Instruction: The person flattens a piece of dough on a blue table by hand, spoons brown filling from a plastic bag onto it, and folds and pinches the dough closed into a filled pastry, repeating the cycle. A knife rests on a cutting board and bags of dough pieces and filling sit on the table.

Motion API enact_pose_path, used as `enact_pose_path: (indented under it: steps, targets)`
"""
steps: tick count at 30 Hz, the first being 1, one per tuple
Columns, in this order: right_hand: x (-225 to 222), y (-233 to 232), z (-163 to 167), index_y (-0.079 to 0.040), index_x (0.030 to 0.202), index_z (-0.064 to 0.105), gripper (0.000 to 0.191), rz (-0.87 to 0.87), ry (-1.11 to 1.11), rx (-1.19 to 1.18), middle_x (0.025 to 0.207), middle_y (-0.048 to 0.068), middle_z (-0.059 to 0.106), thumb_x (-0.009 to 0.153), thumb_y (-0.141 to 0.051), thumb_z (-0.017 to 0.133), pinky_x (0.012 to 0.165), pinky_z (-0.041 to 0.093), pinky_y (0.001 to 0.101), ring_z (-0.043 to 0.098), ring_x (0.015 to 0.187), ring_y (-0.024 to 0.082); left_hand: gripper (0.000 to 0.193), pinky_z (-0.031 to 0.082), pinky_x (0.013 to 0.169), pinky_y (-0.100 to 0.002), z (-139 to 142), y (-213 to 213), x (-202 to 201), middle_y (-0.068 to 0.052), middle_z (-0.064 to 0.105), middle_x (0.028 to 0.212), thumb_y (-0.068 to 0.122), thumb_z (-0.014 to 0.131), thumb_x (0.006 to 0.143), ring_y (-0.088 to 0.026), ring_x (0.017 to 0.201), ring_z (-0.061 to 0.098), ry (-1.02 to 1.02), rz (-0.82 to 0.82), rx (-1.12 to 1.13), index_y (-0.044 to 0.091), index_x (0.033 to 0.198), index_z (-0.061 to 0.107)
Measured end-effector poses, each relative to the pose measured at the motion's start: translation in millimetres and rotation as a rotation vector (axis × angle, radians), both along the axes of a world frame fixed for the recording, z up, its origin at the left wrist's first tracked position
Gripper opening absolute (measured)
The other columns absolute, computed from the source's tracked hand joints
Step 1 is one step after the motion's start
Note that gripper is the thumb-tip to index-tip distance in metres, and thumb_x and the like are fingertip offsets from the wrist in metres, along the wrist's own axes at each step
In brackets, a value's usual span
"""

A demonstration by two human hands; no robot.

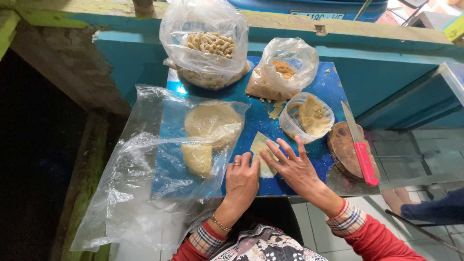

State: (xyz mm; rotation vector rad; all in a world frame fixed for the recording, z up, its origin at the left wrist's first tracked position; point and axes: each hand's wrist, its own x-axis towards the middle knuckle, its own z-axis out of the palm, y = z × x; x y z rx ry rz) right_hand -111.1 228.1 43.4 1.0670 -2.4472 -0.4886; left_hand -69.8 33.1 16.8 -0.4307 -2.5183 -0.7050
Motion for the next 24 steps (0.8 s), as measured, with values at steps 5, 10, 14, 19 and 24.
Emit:
enact_pose_path:
  steps: [5,10,14,19,24]
  targets:
    - [-9.0,1.9,3.1,-0.025,0.156,0.043,0.064,-0.047,0.170,0.243,0.163,0.006,0.037,0.093,-0.026,0.054,0.121,0.013,0.0618,0.038,0.146,0.029,0.011,0.042,0.105,-0.051,0.2,-5.0,-6.8,-0.009,0.065,0.121,0.013,0.061,0.086,-0.028,0.116,0.059,0.134,-0.071,-0.180,0.009,0.096,0.064]
    - [-28.5,-1.6,5.1,-0.027,0.154,0.044,0.064,-0.043,0.193,0.249,0.163,0.006,0.038,0.092,-0.025,0.055,0.120,0.013,0.0618,0.037,0.146,0.030,0.012,0.036,0.112,-0.057,1.4,-6.9,-7.1,-0.008,0.065,0.123,0.011,0.061,0.088,-0.027,0.114,0.059,0.078,-0.078,-0.156,0.010,0.100,0.064]
    - [-42.6,-4.2,8.6,-0.028,0.151,0.049,0.060,-0.067,0.182,0.176,0.161,0.006,0.039,0.092,-0.021,0.058,0.122,0.014,0.0620,0.038,0.146,0.029,0.015,0.035,0.113,-0.057,1.2,-7.4,-7.7,-0.007,0.066,0.124,0.009,0.062,0.085,-0.028,0.115,0.060,0.096,-0.085,-0.102,0.010,0.100,0.064]
    - [-54.3,-6.4,10.7,-0.019,0.146,0.057,0.052,-0.209,0.171,0.130,0.163,0.005,0.041,0.094,-0.021,0.057,0.123,0.012,0.0634,0.038,0.147,0.028,0.018,0.035,0.113,-0.058,0.3,-9.4,-7.8,-0.007,0.066,0.127,0.007,0.063,0.083,-0.028,0.115,0.060,0.106,-0.086,-0.074,0.008,0.101,0.064]
    - [-55.7,-15.3,-3.1,-0.021,0.149,0.053,0.061,-0.049,-0.054,-0.066,0.161,0.007,0.040,0.088,-0.017,0.059,0.119,0.009,0.0709,0.034,0.148,0.032,0.019,0.035,0.112,-0.057,0.1,-9.7,-7.9,-0.007,0.066,0.127,0.007,0.062,0.082,-0.028,0.116,0.060,0.093,-0.084,-0.063,0.007,0.102,0.066]
